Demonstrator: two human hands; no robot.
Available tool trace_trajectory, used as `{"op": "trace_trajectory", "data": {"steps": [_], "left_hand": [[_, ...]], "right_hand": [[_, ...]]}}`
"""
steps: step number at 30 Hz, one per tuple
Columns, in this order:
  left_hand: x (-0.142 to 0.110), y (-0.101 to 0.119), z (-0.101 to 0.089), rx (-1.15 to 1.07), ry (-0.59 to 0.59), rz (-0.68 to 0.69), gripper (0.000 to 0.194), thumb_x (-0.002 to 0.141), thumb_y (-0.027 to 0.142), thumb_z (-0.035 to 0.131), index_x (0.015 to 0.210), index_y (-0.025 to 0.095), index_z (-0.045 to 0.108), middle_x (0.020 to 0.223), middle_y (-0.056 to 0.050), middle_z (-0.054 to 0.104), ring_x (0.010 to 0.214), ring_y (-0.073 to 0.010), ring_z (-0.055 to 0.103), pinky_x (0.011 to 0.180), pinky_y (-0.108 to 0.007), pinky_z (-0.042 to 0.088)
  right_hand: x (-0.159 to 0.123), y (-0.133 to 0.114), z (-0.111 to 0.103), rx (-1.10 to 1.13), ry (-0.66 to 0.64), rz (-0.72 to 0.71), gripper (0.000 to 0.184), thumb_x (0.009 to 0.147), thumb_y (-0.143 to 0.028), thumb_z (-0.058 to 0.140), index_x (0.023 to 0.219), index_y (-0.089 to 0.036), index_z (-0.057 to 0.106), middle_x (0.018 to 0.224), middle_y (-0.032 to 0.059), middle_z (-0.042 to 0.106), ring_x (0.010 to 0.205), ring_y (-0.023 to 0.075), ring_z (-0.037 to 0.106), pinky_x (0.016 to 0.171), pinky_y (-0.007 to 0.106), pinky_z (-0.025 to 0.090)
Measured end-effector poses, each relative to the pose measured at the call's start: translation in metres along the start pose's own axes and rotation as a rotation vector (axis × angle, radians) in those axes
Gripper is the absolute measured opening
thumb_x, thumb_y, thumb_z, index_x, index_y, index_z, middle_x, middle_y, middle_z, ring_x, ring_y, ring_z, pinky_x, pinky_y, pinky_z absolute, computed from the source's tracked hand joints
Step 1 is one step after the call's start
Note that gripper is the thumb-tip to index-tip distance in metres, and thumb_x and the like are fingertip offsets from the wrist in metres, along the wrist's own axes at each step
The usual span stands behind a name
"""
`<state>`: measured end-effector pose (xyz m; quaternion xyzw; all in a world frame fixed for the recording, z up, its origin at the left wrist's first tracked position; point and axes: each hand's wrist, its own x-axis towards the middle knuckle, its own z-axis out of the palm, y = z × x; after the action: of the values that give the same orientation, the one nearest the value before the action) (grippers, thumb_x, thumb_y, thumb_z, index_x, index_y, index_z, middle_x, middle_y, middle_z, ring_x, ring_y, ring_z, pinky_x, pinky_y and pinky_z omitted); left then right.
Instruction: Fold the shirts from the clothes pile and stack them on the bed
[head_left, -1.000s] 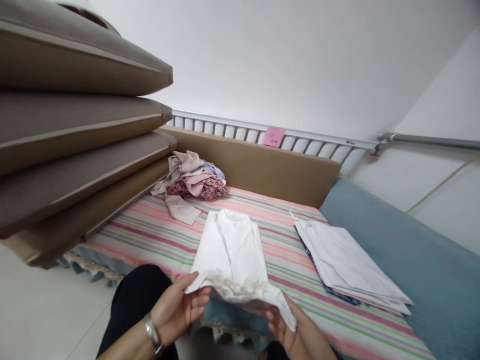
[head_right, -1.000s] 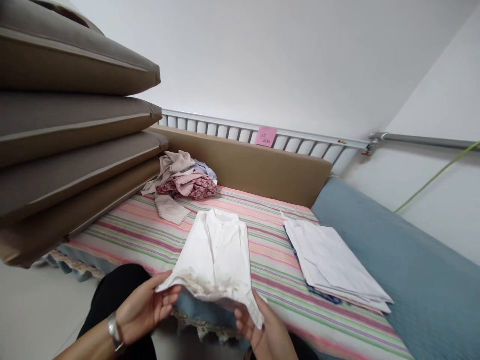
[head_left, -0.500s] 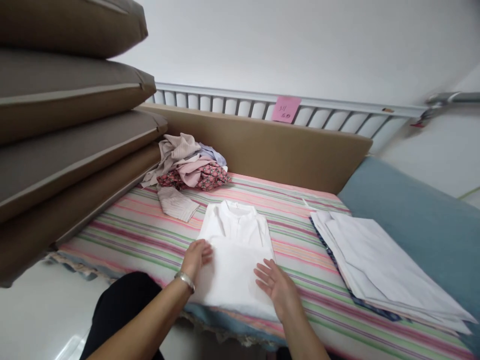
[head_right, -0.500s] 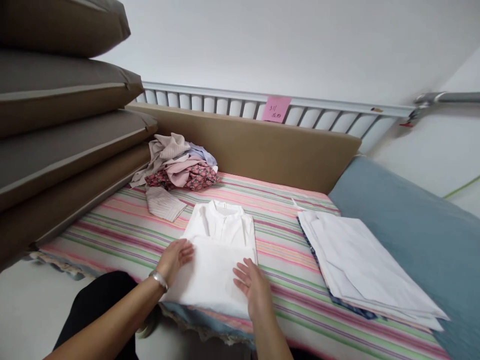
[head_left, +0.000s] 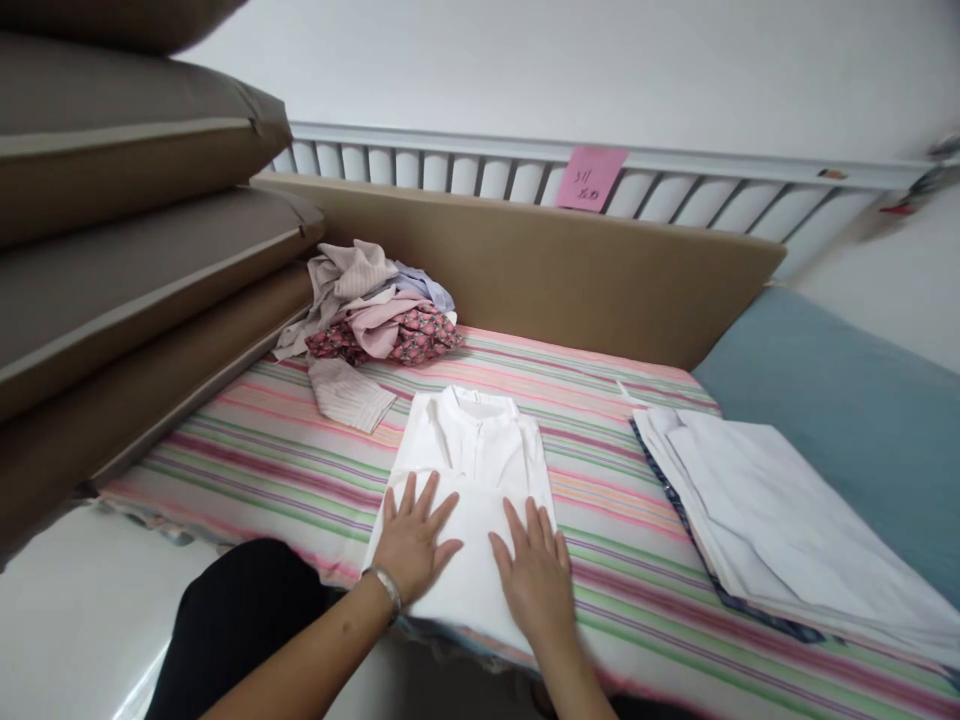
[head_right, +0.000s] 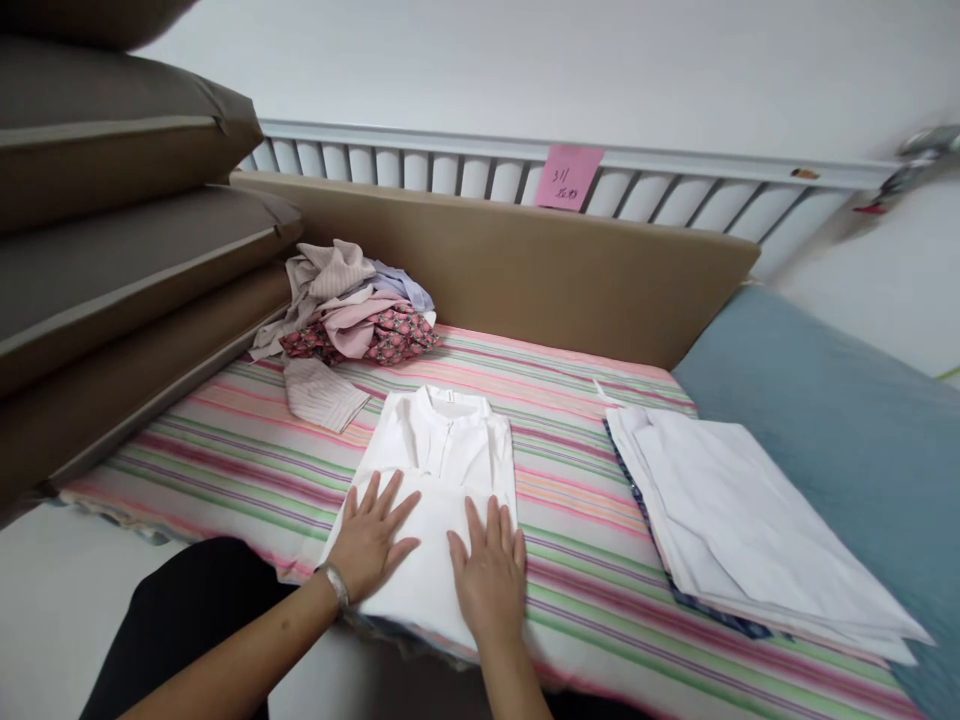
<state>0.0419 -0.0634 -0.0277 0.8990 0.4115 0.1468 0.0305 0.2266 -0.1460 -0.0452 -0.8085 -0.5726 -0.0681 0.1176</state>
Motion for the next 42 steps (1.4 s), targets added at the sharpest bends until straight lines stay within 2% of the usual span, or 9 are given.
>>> {"op": "trace_trajectory", "data": {"steps": [9,13,18,22,26,30,35,38,42], "left_hand": [[0.006,0.000,0.000,0.001,-0.051,0.009,0.057,0.085,0.049,0.043,0.137,0.035,0.027,0.149,-0.007,0.015,0.133,-0.0393,0.010,0.098,-0.066,0.016],[-0.016,0.000,-0.014,-0.044,-0.085,0.052,0.059,0.085,0.051,0.042,0.138,0.032,0.026,0.149,-0.009,0.014,0.134,-0.0374,0.009,0.100,-0.064,0.017],[-0.077,0.000,-0.020,-0.082,-0.076,0.243,0.077,0.078,0.049,0.054,0.141,0.026,0.015,0.150,-0.008,0.010,0.136,-0.0314,0.002,0.105,-0.057,0.014],[-0.091,-0.011,-0.014,0.002,-0.072,0.185,0.075,0.075,0.012,0.052,0.141,0.025,0.017,0.149,-0.005,0.016,0.137,-0.0251,0.008,0.107,-0.053,0.014],[-0.082,-0.034,-0.005,0.059,-0.044,0.182,0.074,0.070,-0.004,0.039,0.138,0.024,0.028,0.145,-0.005,0.027,0.135,-0.0199,0.018,0.108,-0.045,0.020],[-0.071,-0.048,0.001,0.079,0.011,0.273,0.065,0.074,-0.003,0.039,0.134,0.023,0.036,0.141,-0.007,0.036,0.132,-0.0206,0.028,0.107,-0.044,0.023],[-0.063,-0.051,-0.007,0.088,0.059,0.355,0.059,0.079,0.002,0.040,0.134,0.023,0.035,0.137,-0.008,0.041,0.129,-0.0215,0.032,0.107,-0.046,0.026],[-0.070,-0.051,-0.006,0.103,0.069,0.399,0.063,0.077,-0.002,0.039,0.135,0.024,0.034,0.138,-0.008,0.040,0.130,-0.0213,0.031,0.107,-0.046,0.026],[-0.084,-0.049,0.003,0.105,0.069,0.383,0.069,0.074,-0.005,0.039,0.136,0.027,0.032,0.138,-0.007,0.040,0.130,-0.0212,0.031,0.106,-0.043,0.029]], "right_hand": [[-0.002,0.002,-0.004,-0.055,-0.011,0.036,0.054,0.087,-0.047,0.032,0.137,-0.026,0.031,0.145,0.0107,0.027,0.134,0.0259,0.020,0.106,0.046,0.020],[-0.013,0.014,-0.024,-0.021,-0.104,-0.016,0.051,0.087,-0.044,0.035,0.135,-0.025,0.036,0.143,0.0106,0.030,0.133,0.0261,0.024,0.104,0.046,0.026],[-0.055,-0.004,-0.045,0.026,0.018,-0.340,0.054,0.085,-0.041,0.041,0.135,-0.022,0.034,0.147,0.0075,0.022,0.135,0.0241,0.016,0.107,0.047,0.021],[-0.072,-0.030,-0.035,0.040,-0.011,-0.512,0.058,0.084,-0.029,0.046,0.138,-0.026,0.026,0.147,0.0027,0.021,0.135,0.0210,0.017,0.108,0.044,0.022],[-0.070,-0.020,-0.019,-0.008,0.043,-0.469,0.055,0.084,-0.019,0.041,0.137,-0.025,0.030,0.144,0.0022,0.029,0.134,0.0186,0.022,0.107,0.041,0.024],[-0.063,0.009,-0.019,-0.067,0.065,-0.456,0.061,0.076,-0.009,0.043,0.135,-0.023,0.035,0.142,0.0025,0.034,0.131,0.0191,0.028,0.106,0.040,0.024],[-0.058,0.024,-0.030,-0.044,0.136,-0.433,0.043,0.079,-0.013,0.044,0.119,-0.024,0.053,0.124,0.0020,0.056,0.120,0.0184,0.044,0.108,0.042,0.017],[-0.069,0.023,-0.025,-0.065,0.225,-0.414,0.039,0.080,-0.016,0.045,0.118,-0.023,0.055,0.123,0.0044,0.057,0.119,0.0204,0.045,0.109,0.045,0.014],[-0.093,0.017,-0.005,-0.140,0.229,-0.378,0.052,0.077,-0.005,0.040,0.125,-0.023,0.048,0.133,0.0046,0.046,0.125,0.0218,0.039,0.105,0.045,0.021]]}}
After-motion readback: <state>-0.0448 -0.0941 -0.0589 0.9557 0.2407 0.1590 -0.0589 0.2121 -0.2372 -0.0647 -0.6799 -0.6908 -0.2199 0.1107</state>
